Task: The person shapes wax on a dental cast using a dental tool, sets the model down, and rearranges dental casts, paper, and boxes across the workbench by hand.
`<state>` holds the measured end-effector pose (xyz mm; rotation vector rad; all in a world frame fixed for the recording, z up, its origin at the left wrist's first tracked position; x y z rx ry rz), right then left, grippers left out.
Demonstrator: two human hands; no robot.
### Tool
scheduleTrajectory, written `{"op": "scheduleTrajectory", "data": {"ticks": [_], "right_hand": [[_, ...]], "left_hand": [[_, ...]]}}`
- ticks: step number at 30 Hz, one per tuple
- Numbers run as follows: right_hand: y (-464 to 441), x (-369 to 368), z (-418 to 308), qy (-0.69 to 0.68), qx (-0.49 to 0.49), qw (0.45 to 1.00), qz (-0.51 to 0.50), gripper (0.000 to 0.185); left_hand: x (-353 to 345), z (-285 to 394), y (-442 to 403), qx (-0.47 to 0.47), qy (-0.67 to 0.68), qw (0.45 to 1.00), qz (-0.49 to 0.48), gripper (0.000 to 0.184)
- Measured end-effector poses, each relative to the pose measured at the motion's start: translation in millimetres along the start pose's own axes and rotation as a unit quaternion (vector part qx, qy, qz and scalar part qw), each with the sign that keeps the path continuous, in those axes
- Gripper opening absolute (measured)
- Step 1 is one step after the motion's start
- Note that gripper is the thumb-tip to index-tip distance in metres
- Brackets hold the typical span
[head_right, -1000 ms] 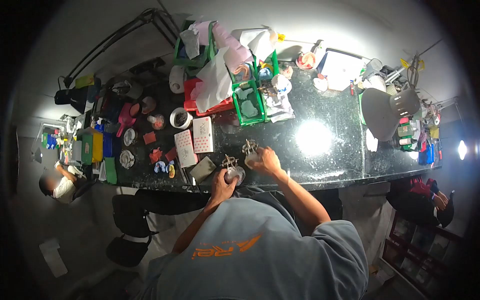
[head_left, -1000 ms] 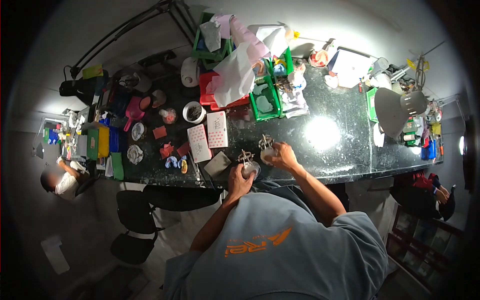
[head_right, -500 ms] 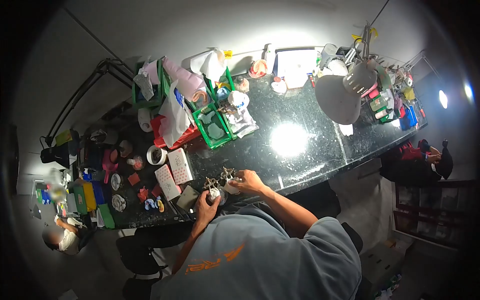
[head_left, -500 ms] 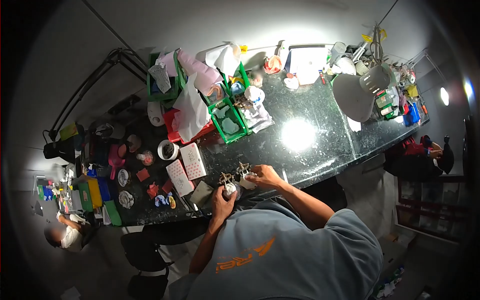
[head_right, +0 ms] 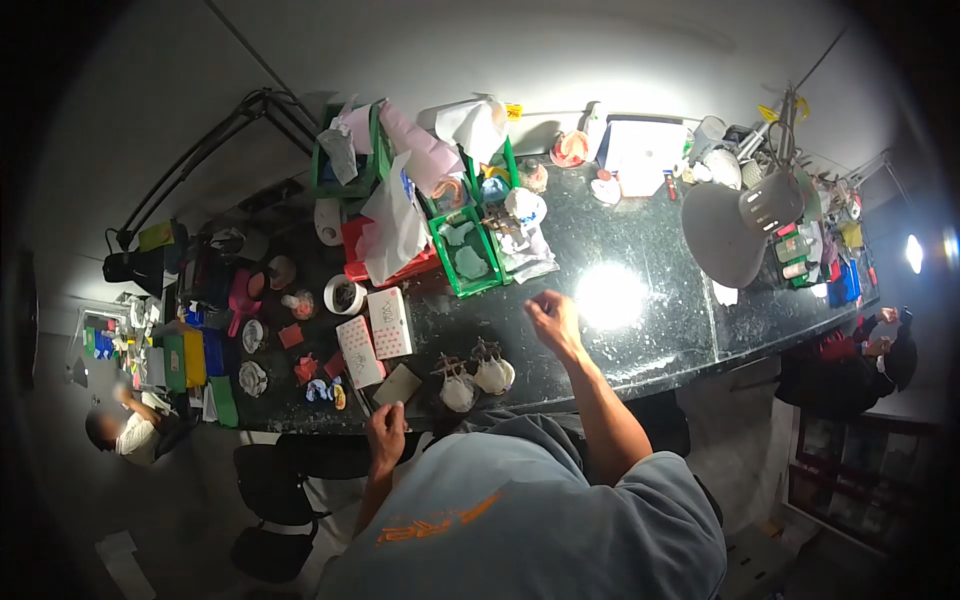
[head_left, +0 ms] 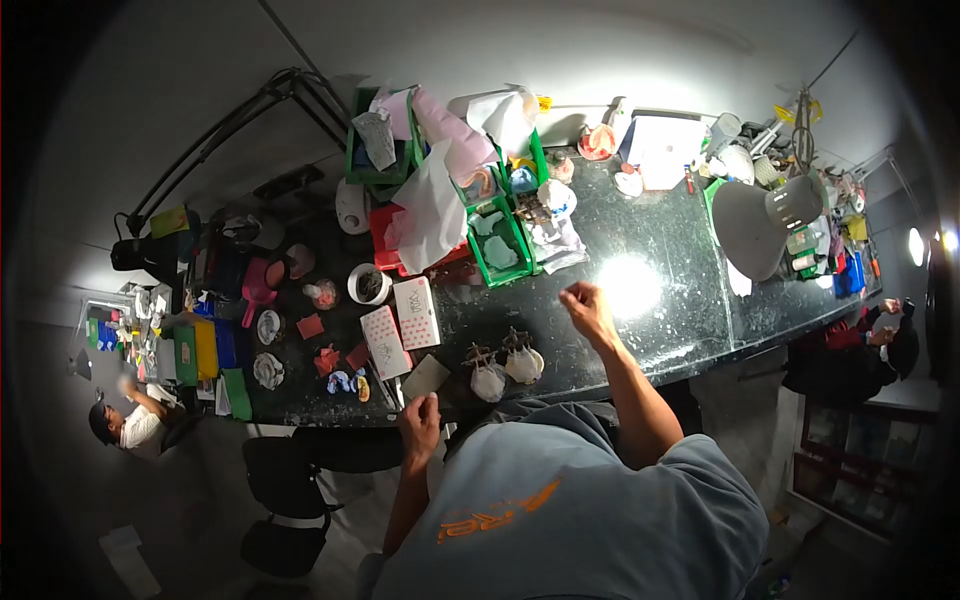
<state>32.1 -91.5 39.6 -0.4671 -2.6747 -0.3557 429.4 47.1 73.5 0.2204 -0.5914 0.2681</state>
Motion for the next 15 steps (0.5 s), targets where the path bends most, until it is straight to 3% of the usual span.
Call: {"op": "scheduleTrajectory", "data": {"ticks": [3, 9, 11, 13, 15], "right_hand": [[-35, 11, -38, -0.048, 0.081, 0.992, 0.083, 0.024], [-128, 24, -140, 0.001, 0.247, 0.951, 0.185, 0.021], [-164, 13, -163, -0.044, 0.248, 0.955, 0.154, 0.021], [-223, -10, -162, 0.022, 0.278, 0.953, 0.117, 0.023], [-235, -17, -188, 0.072, 0.267, 0.951, 0.141, 0.029]], "left_hand": [[27, 6, 2, -0.053, -0.039, 0.996, 0.052, 0.045], [56, -8, 17, 0.0, 0.028, 0.989, 0.145, 0.041], [60, -32, 22, 0.029, 0.036, 0.987, 0.153, 0.037], [64, -44, 28, 0.057, 0.044, 0.984, 0.164, 0.035], [69, -46, 34, 0.082, 0.051, 0.98, 0.174, 0.033]]}}
Point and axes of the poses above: each hand's wrist, its own y-axis away from the middle knuckle, its own x-axis out of the back of the hand, z = x × y, the point moved 7 cm from there along -y, towards the middle knuckle, and after that the axes turned 9 degrees about z, right-handed, at the moved point
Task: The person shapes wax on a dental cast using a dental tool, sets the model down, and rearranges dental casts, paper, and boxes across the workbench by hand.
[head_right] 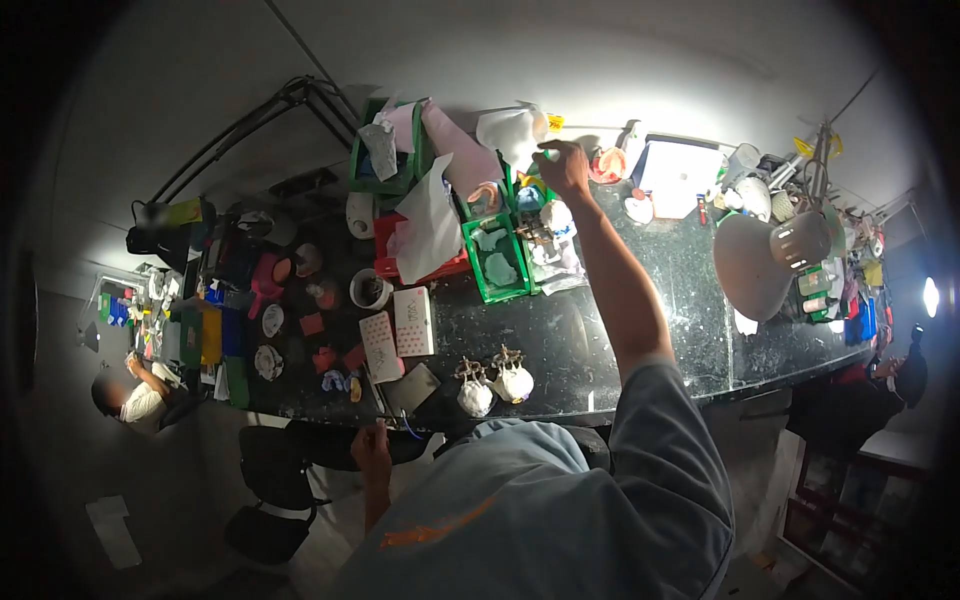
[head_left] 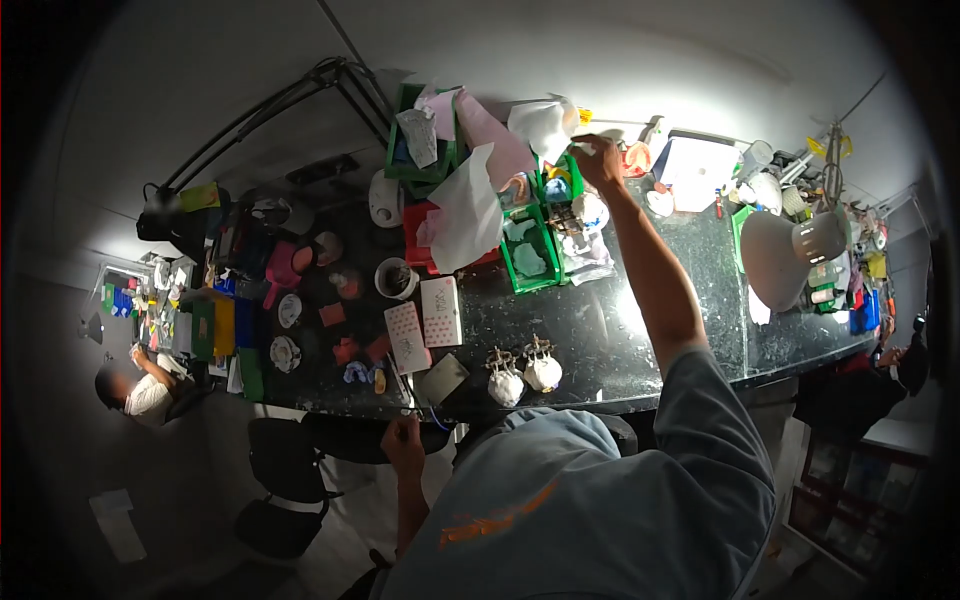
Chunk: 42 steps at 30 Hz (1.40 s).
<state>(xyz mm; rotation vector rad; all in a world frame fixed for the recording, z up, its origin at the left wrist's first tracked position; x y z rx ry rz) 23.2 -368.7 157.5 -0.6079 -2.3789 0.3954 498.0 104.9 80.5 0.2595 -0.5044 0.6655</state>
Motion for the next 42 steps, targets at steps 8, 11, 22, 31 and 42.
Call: {"op": "scheduleTrajectory", "data": {"ticks": [8, 11, 22, 31, 42], "right_hand": [[-43, -61, 54, -0.018, -0.199, 0.979, -0.049, 0.051], [-41, -58, 49, -0.015, -0.195, 0.98, -0.034, 0.048], [-75, -62, 66, 0.054, -0.088, 0.993, -0.055, 0.04], [-72, -56, 59, 0.018, -0.092, 0.994, -0.047, 0.03], [-63, -31, 36, 0.005, -0.122, 0.992, 0.025, 0.026]], "left_hand": [[15, 3, 18, -0.02, 0.032, 0.998, 0.043, 0.037], [14, -2, 24, -0.014, 0.015, 0.999, 0.051, 0.037], [7, 8, 17, -0.014, 0.009, 0.999, 0.038, 0.03], [13, 13, 24, -0.019, -0.016, 0.999, 0.04, 0.03], [11, 5, 28, -0.026, -0.024, 0.998, 0.052, 0.032]]}}
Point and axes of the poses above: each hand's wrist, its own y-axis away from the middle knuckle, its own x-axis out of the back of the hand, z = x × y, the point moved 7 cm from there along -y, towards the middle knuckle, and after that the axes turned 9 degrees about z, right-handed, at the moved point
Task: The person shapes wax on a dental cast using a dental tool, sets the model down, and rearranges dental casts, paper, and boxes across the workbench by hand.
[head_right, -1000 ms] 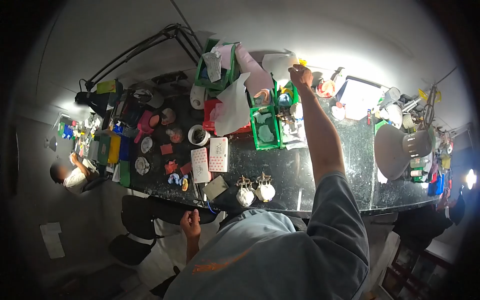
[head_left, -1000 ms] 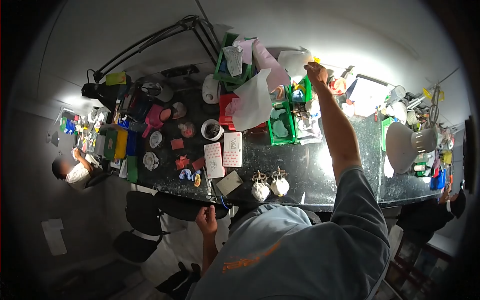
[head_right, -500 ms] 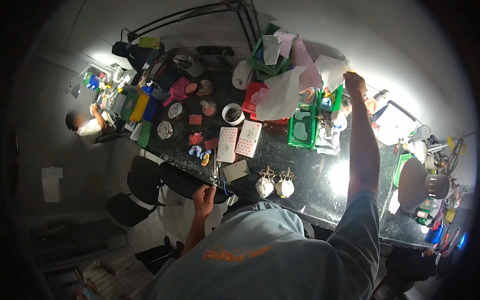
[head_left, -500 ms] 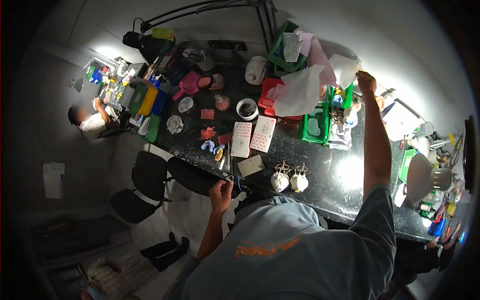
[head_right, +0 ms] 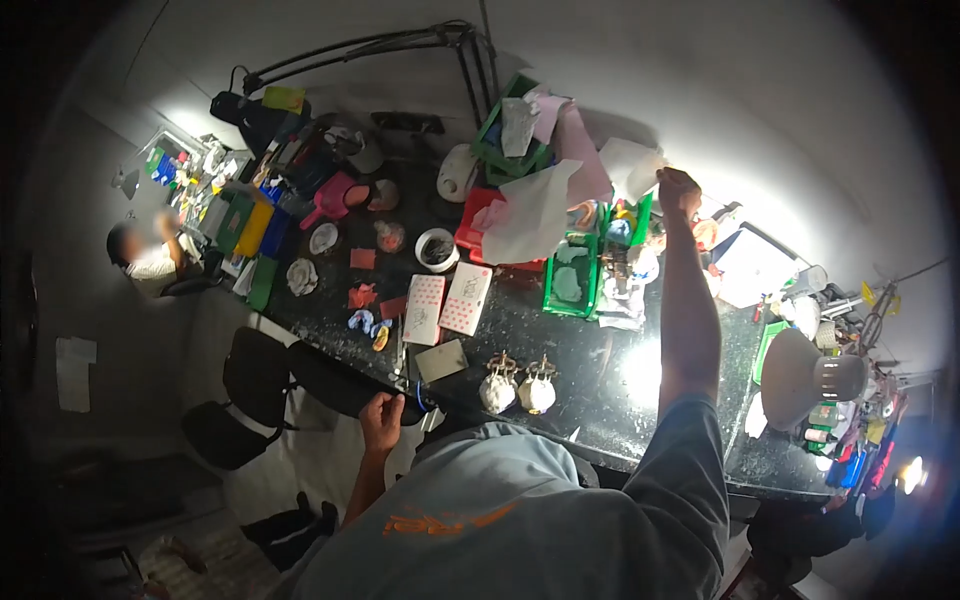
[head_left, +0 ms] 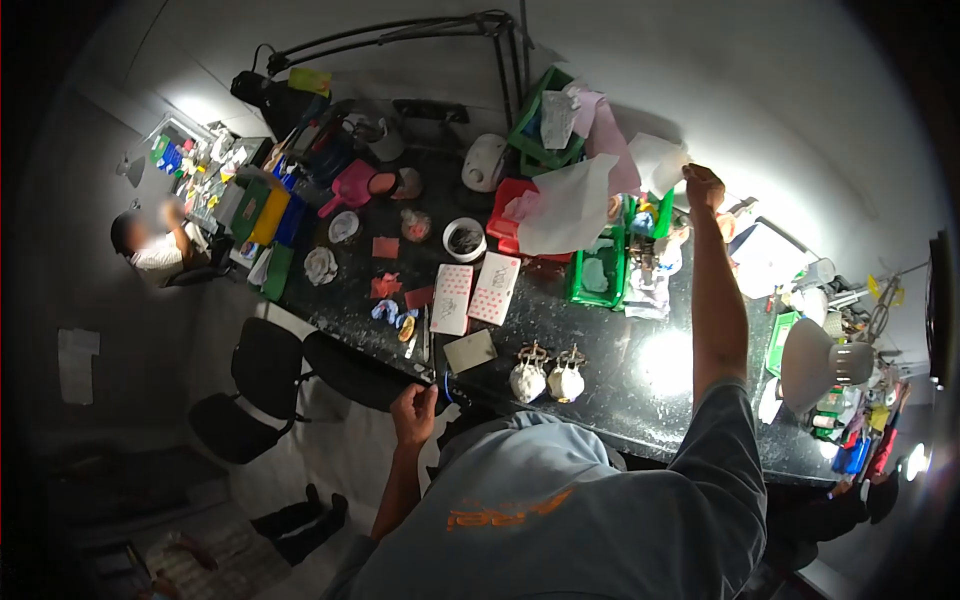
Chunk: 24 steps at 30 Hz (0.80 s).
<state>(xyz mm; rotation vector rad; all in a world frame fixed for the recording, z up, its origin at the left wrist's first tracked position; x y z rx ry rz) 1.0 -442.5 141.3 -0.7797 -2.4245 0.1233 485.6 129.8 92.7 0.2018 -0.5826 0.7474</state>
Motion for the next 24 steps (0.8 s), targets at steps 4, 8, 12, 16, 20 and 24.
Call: {"op": "scheduleTrajectory", "data": {"ticks": [4, 8, 12, 16, 20, 24], "right_hand": [[-9, -11, 14, 0.005, -0.027, 1.0, -0.013, 0.018], [-25, -37, 38, -0.053, -0.021, 0.998, -0.021, 0.018], [-36, -42, 26, -0.103, -0.033, 0.994, -0.022, 0.019], [-42, -40, -5, -0.211, -0.04, 0.977, -0.02, 0.02], [-43, -36, -23, -0.329, -0.12, 0.93, -0.106, 0.024], [-38, -34, -29, -0.353, -0.179, 0.91, -0.126, 0.022]], "left_hand": [[1, 6, -1, -0.006, 0.001, 1.0, -0.001, 0.031], [1, 10, -6, -0.017, 0.002, 1.0, 0.0, 0.03], [-3, 7, -9, -0.017, 0.006, 1.0, -0.013, 0.03], [0, 16, -13, -0.011, -0.002, 1.0, -0.016, 0.03], [0, 15, -14, -0.014, -0.008, 1.0, -0.013, 0.03], [-1, 22, -10, -0.02, -0.006, 1.0, -0.017, 0.03]]}}
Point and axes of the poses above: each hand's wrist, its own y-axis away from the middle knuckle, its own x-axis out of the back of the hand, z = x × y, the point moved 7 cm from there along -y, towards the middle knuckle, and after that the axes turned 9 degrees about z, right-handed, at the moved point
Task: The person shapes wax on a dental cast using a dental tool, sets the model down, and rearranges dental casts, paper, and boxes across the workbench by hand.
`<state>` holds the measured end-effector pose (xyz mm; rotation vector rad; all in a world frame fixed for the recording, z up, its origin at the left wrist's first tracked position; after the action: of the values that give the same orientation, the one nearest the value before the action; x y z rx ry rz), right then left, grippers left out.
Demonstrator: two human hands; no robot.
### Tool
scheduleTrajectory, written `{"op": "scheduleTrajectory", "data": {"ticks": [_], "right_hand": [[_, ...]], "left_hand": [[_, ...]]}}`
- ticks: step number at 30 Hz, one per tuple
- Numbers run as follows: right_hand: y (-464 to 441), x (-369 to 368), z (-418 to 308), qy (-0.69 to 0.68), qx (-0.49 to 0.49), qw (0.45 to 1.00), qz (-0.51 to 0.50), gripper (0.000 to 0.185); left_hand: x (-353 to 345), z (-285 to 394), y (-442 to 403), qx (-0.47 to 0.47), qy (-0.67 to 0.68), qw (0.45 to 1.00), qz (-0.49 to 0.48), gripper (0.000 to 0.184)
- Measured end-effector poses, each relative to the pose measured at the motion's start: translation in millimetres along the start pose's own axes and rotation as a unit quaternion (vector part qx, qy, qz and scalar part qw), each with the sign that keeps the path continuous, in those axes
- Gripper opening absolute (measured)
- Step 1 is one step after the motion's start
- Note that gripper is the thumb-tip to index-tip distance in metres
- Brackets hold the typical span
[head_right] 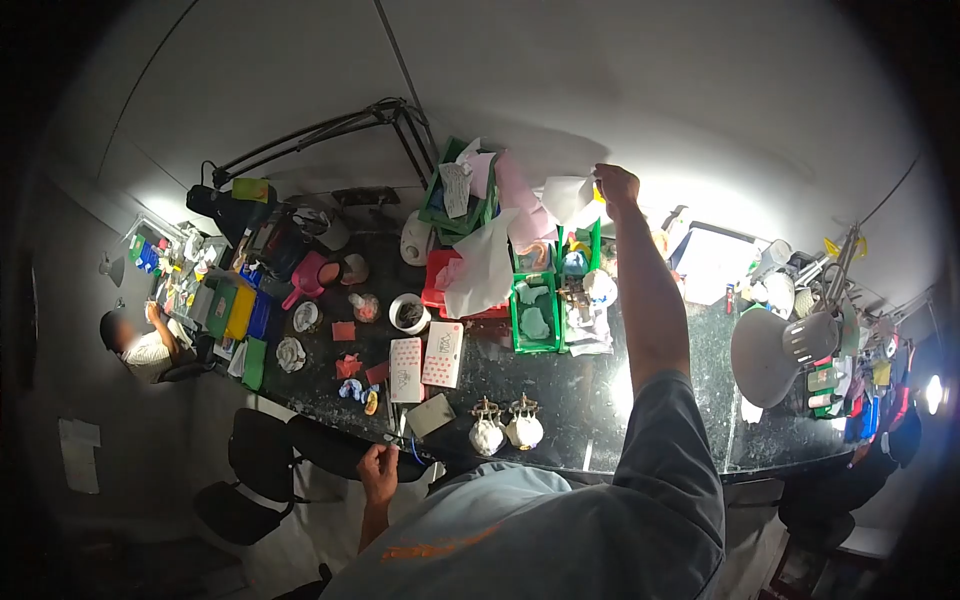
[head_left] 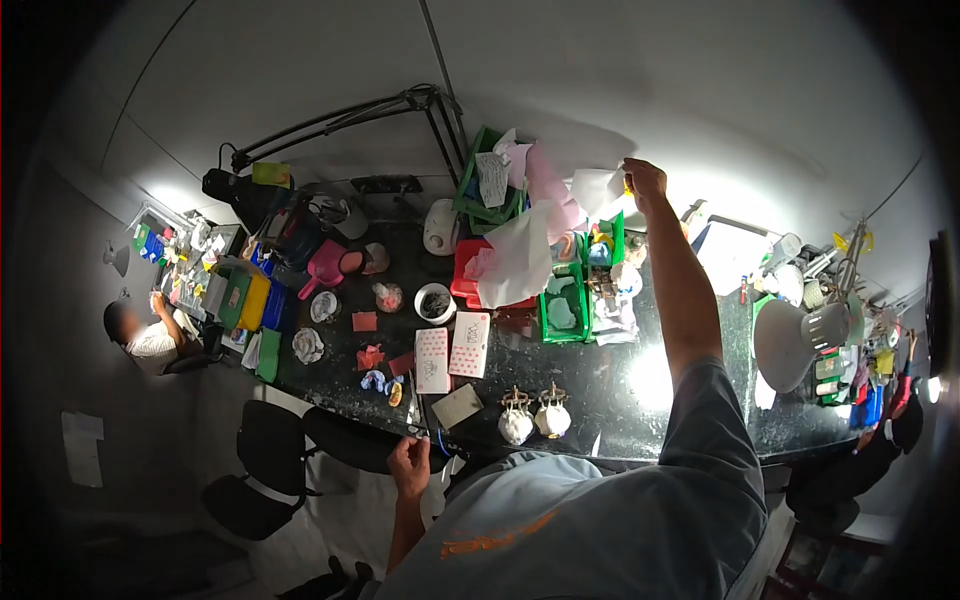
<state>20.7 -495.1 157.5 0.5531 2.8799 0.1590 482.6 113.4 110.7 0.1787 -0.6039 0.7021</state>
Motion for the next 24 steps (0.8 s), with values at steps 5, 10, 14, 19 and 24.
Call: {"op": "scheduleTrajectory", "data": {"ticks": [5, 10, 14, 19, 24], "right_hand": [[1, 13, 9, -0.077, -0.046, 0.995, 0.03, 0.022], [-1, 54, 34, 0.094, -0.015, 0.983, 0.155, 0.022], [10, 74, 43, 0.14, 0.075, 0.976, 0.15, 0.023], [108, 81, 29, 0.105, 0.129, 0.985, 0.041, 0.023], [252, 116, 34, 0.121, 0.055, 0.989, 0.062, 0.02]], "left_hand": [[-4, -6, 3, 0.014, 0.015, 1.0, -0.003, 0.028], [-3, -17, 4, 0.019, 0.01, 1.0, -0.005, 0.028], [-3, -25, 1, 0.017, 0.009, 1.0, 0.001, 0.029], [4, -32, -2, 0.029, 0.014, 0.999, 0.027, 0.033], [24, -50, 2, 0.074, 0.031, 0.997, 0.022, 0.031]]}}
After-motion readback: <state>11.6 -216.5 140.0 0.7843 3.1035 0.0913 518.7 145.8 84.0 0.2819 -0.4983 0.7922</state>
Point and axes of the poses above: each hand's wrist, its own y-axis away from the middle knuckle, its own x-axis out of the back of the hand, z = x × y, the point moved 7 cm from there along -y, towards the middle knuckle, and after that the axes turned 9 degrees about z, right-handed, at the moved point
